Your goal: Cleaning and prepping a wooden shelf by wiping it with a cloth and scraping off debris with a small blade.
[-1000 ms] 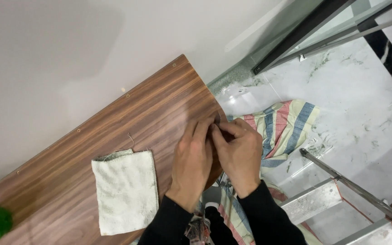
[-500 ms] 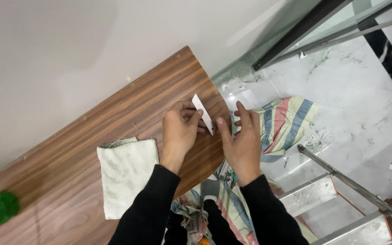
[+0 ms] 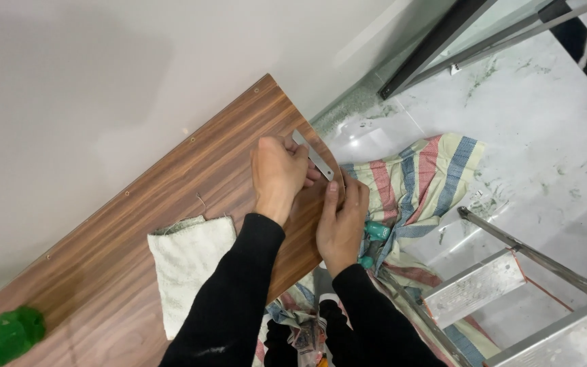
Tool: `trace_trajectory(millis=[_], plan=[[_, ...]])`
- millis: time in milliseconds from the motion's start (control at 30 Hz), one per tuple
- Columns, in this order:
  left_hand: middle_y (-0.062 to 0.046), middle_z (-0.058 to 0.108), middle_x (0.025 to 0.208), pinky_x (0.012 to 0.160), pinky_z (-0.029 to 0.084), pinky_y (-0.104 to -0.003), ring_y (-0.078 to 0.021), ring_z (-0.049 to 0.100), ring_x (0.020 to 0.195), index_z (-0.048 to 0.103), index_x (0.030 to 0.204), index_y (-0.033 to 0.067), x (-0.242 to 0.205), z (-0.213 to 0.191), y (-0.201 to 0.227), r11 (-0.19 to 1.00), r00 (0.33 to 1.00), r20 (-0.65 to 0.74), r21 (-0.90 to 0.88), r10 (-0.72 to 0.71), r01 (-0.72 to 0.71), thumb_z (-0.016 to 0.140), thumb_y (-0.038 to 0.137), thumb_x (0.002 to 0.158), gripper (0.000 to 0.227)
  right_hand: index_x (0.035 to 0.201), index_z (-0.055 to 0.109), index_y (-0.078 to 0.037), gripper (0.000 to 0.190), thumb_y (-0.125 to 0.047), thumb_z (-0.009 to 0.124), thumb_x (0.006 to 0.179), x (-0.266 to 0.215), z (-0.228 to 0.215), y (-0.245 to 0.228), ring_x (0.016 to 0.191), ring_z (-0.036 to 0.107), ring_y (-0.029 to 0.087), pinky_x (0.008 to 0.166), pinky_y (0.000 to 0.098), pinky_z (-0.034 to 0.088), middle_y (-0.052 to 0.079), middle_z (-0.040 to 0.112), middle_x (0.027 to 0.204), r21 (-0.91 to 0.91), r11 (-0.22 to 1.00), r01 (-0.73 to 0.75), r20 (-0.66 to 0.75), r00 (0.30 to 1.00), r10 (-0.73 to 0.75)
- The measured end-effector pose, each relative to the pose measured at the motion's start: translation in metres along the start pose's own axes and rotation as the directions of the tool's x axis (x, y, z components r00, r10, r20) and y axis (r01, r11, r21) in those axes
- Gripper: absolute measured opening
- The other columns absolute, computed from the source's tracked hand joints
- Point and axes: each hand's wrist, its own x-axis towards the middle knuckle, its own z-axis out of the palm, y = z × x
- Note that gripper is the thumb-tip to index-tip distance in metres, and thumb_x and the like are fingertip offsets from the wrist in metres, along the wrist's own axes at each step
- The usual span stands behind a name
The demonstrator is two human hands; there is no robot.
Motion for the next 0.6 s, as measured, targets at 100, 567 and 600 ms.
trace_trajectory(millis=[100, 567, 600], plan=[[-0.011, 0.083, 0.066, 0.055, 0.064, -0.025, -0.0168, 0.081, 0.052, 0.085, 0.097, -0.0039, 0.011, 0.009, 0.006, 0.999, 0.999, -0.036, -0.006, 0.04, -0.041, 0.064, 0.009, 0.111, 0.028, 0.164, 0.065, -0.006, 0.063, -0.051, 0.038, 0.129, 0.0, 0.002, 0.002, 0.145, 0.06, 0.047, 0.118, 0.0598, 0.054, 0.019, 0.059, 0.148, 0.024, 1.0, 0.017, -0.01, 1.0, -0.017], [-0.025, 0.085, 0.078, 0.059, 0.068, -0.033, -0.0244, 0.084, 0.06, 0.079, 0.112, -0.0186, 0.004, 0.003, 0.006, 0.996, 0.999, -0.034, -0.093, 0.0, -0.003, 0.066, 0.008, 0.113, 0.03, 0.163, 0.065, -0.007, 0.059, -0.047, 0.039, 0.128, 0.005, -0.002, 0.007, 0.14, 0.061, 0.046, 0.116, 0.0572, 0.053, 0.018, 0.058, 0.146, 0.086, 0.995, 0.048, 0.009, 0.999, -0.049], [-0.025, 0.086, 0.078, 0.059, 0.067, -0.032, -0.0237, 0.084, 0.06, 0.08, 0.111, -0.0176, 0.004, 0.001, 0.004, 0.996, 0.999, -0.035, -0.093, -0.013, 0.01, 0.065, 0.008, 0.114, 0.03, 0.163, 0.064, -0.007, 0.058, -0.046, 0.04, 0.127, 0.004, -0.001, 0.005, 0.14, 0.061, 0.046, 0.116, 0.0574, 0.054, 0.018, 0.058, 0.146, 0.079, 0.995, 0.055, 0.014, 0.998, -0.057]])
